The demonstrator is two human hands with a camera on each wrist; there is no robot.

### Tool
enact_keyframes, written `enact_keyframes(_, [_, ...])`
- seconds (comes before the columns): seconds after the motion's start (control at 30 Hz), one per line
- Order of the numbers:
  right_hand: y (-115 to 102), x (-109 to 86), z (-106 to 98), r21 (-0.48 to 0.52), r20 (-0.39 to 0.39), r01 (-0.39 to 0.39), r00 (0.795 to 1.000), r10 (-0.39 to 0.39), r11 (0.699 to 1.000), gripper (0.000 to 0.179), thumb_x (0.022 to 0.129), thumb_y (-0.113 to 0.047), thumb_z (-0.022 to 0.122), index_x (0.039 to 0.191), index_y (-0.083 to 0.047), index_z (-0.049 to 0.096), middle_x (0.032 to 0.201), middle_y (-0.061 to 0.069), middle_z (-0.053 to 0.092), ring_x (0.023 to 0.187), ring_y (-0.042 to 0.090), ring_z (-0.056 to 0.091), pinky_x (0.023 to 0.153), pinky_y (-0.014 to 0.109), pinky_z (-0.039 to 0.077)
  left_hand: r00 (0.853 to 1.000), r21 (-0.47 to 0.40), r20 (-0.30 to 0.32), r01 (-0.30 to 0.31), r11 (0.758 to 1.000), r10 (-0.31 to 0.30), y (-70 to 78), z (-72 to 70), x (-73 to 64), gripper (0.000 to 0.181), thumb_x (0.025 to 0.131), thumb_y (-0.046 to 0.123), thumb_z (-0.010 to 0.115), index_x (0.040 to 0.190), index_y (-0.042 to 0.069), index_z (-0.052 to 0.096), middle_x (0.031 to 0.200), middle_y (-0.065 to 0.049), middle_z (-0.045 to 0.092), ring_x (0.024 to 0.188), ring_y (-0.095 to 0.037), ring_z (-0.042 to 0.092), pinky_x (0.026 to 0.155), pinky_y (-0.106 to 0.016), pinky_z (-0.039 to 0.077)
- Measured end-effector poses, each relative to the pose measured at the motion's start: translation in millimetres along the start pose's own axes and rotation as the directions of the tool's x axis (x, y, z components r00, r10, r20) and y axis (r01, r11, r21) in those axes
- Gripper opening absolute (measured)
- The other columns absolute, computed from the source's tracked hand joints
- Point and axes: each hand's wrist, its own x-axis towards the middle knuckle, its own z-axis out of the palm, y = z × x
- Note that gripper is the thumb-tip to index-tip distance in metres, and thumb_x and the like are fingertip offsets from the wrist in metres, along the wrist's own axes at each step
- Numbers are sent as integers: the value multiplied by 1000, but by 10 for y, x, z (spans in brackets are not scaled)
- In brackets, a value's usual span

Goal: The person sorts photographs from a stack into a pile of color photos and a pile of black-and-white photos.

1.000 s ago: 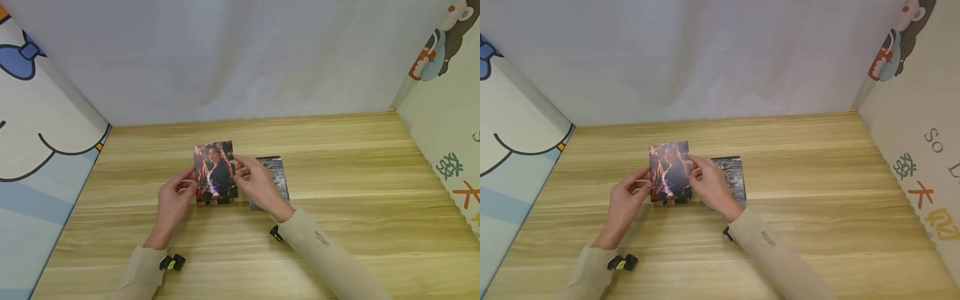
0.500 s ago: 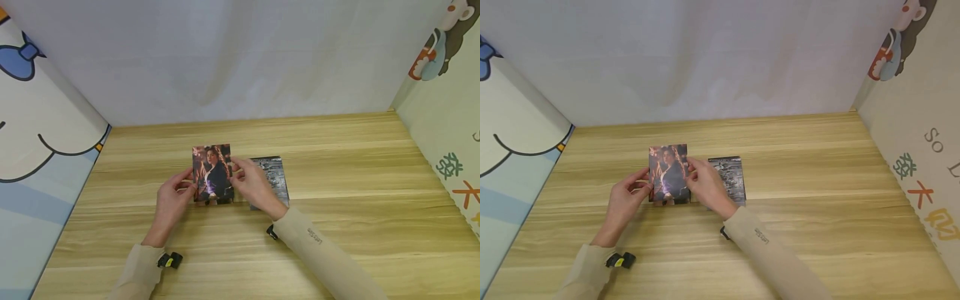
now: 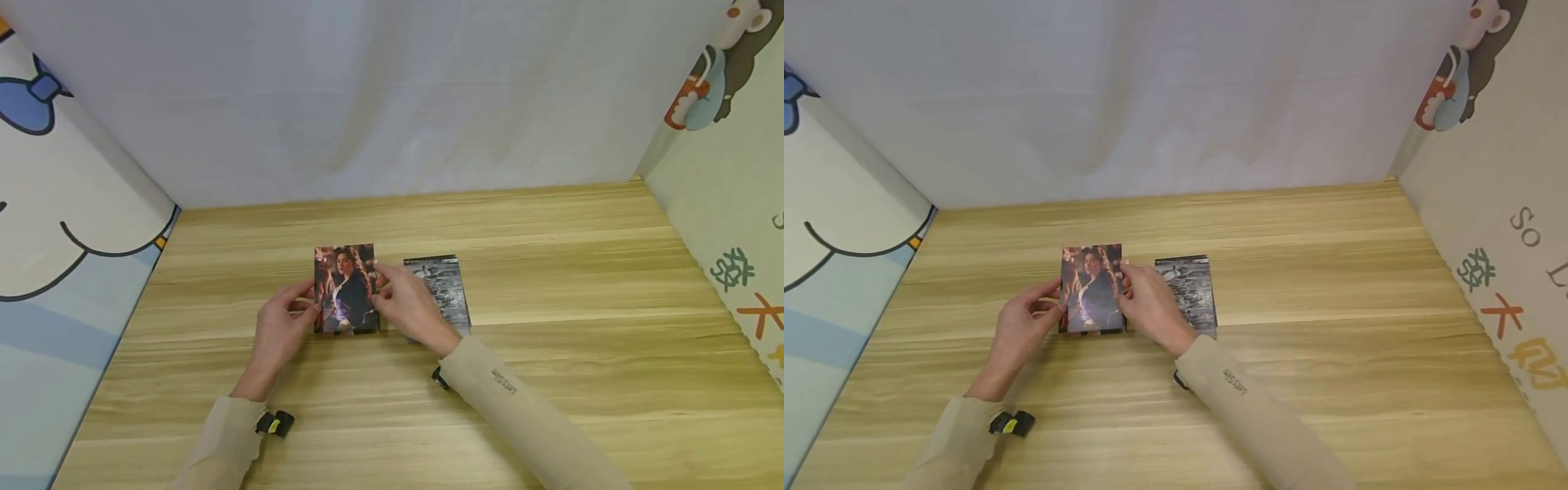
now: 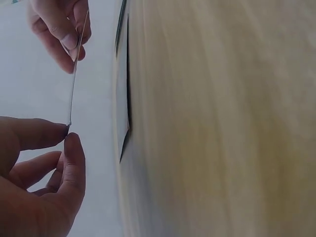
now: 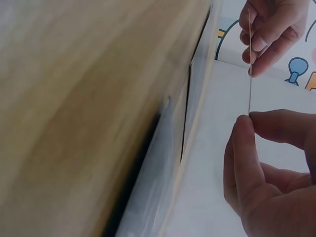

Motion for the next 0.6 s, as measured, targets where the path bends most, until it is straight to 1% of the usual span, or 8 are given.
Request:
enact_keyframes(0.13, [0, 18, 13, -29, 8, 2, 1000, -2, 1000, 62, 90, -2, 76, 148, 1, 53, 111, 10, 66, 96, 22, 70, 74, 25, 59, 1000, 43, 19, -10, 999, 9, -24, -3, 17, 48, 93, -2, 66, 140, -6, 60, 121, -23, 65, 105, -37, 70, 89, -38, 61])
enact_keyframes(0.27, [8, 38, 27, -53, 21, -2, 1000, 3, 999, 62, 90, -2, 76, 148, 1, 53, 112, 11, 67, 96, 22, 70, 76, 27, 59, 999, 88, 37, -17, 996, 13, -39, -7, 35, 48, 93, 0, 66, 140, -6, 59, 122, -24, 66, 105, -38, 70, 89, -44, 61])
enact_keyframes(0.43, [7, 60, 32, -90, 40, -3, 999, 7, 996, 63, 90, 0, 76, 148, 3, 52, 111, 11, 67, 94, 20, 68, 76, 27, 58, 998, 141, 68, -6, 990, -3, -39, -18, 42, 48, 95, 2, 66, 141, -6, 59, 125, -24, 66, 106, -38, 70, 88, -48, 60])
enact_keyframes(0.6, [12, 79, 40, -125, 58, -12, 998, 20, 992, 63, 90, -2, 76, 148, 3, 52, 109, 10, 67, 91, 18, 64, 73, 28, 56, 996, 166, 90, -23, 986, 8, -40, -31, 43, 46, 95, 2, 68, 139, -7, 60, 120, -25, 69, 102, -38, 72, 86, -47, 61])
